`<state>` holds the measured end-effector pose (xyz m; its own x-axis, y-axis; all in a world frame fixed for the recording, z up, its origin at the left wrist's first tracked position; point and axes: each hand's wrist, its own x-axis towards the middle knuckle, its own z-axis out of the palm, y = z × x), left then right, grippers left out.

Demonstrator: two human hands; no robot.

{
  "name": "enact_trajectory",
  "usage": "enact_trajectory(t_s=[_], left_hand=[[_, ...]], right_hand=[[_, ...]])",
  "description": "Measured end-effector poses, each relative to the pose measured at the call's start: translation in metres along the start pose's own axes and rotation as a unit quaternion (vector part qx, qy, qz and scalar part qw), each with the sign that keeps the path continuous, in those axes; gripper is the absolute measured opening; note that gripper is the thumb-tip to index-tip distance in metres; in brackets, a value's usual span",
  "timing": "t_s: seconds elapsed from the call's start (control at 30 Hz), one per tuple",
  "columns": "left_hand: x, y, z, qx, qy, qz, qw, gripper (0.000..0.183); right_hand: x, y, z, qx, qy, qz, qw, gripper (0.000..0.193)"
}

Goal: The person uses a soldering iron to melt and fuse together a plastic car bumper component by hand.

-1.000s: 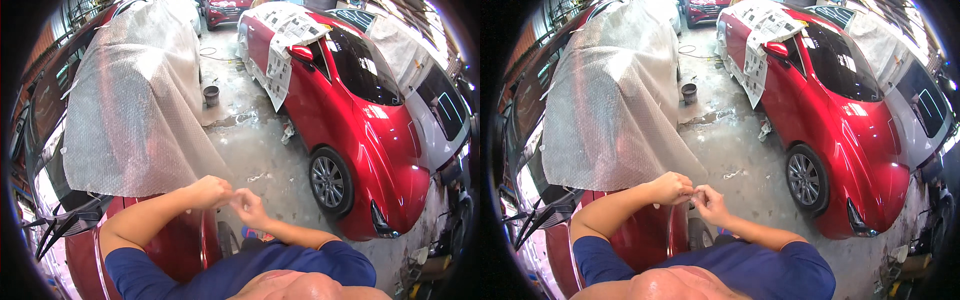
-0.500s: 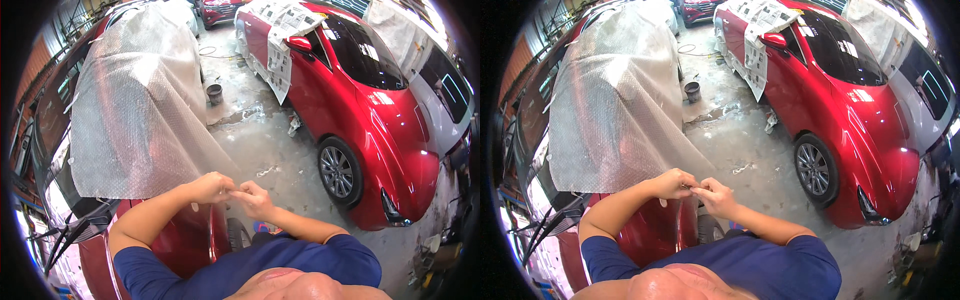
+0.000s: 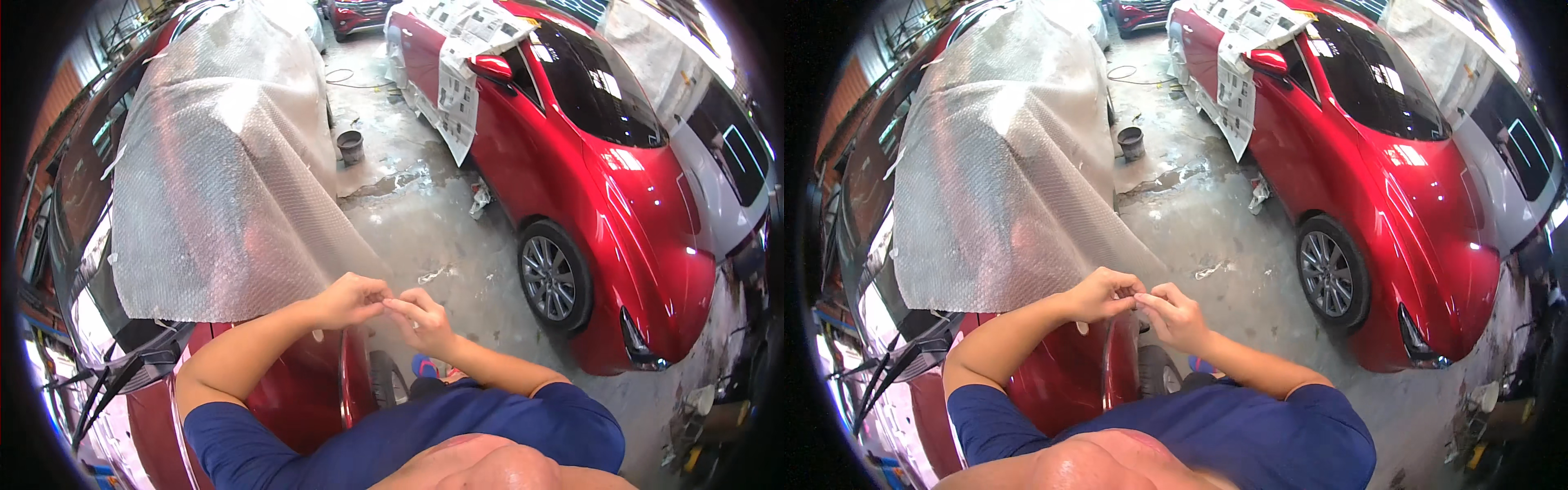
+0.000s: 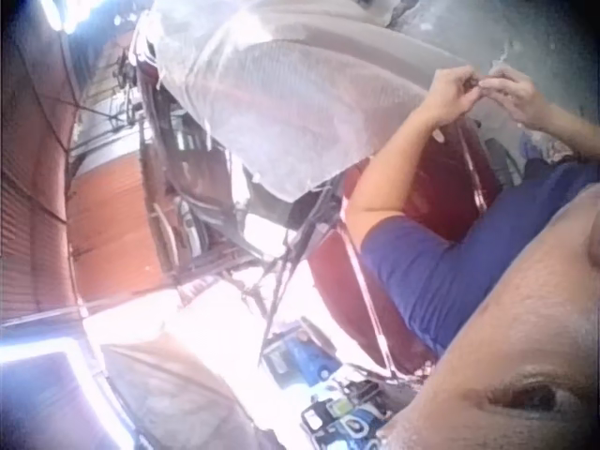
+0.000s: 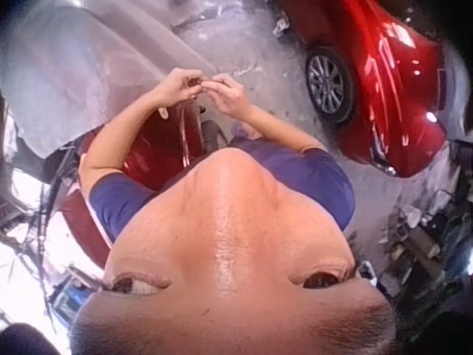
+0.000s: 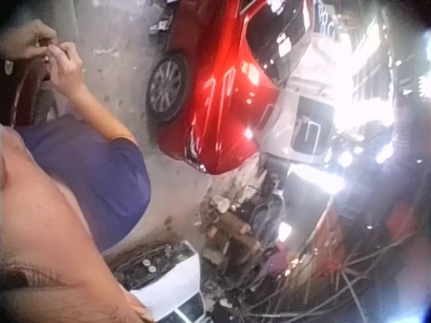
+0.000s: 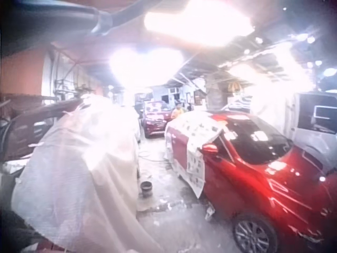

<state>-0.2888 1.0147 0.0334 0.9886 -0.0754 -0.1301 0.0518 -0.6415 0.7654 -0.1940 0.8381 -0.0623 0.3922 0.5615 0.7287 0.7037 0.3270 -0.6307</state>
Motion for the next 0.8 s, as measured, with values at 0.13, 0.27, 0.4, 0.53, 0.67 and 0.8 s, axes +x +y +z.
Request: enact_trajectory(t_s=[0.13, 0.27, 0.4, 0.53, 0.67, 0.8], left_hand=[[0.000, -0.007, 0.002, 0.066, 0.020, 0.069, 0.995, 0.015], [-0.001, -0.006, 0.002, 0.109, 0.025, 0.059, 0.992, 0.013], [-0.002, 0.004, 0.007, 0.150, 0.039, 0.107, 0.982, 0.009], [-0.003, 0.005, 0.008, 0.171, 0.007, 0.130, 0.977, 0.006], [-0.005, 0.001, 0.005, 0.138, -0.011, 0.121, 0.983, 0.011], [-0.007, -0.004, 0.006, 0.000, -0.018, 0.087, 0.996, 0.019]], right_hand=[[0.003, 0.004, 0.004, -0.016, -0.010, 0.006, 1.000, 0.031], [0.001, 0.005, 0.009, 0.014, 0.008, 0.006, 1.000, 0.033], [-0.005, 0.003, 0.002, 0.014, 0.011, -0.004, 1.000, 0.035], [-0.010, 0.001, 0.003, 0.030, 0.025, -0.028, 0.999, 0.038], [-0.010, -0.003, -0.001, 0.034, 0.010, -0.047, 0.998, 0.036], [-0.014, -0.009, -0.003, 0.034, -0.029, -0.029, 0.999, 0.030]])
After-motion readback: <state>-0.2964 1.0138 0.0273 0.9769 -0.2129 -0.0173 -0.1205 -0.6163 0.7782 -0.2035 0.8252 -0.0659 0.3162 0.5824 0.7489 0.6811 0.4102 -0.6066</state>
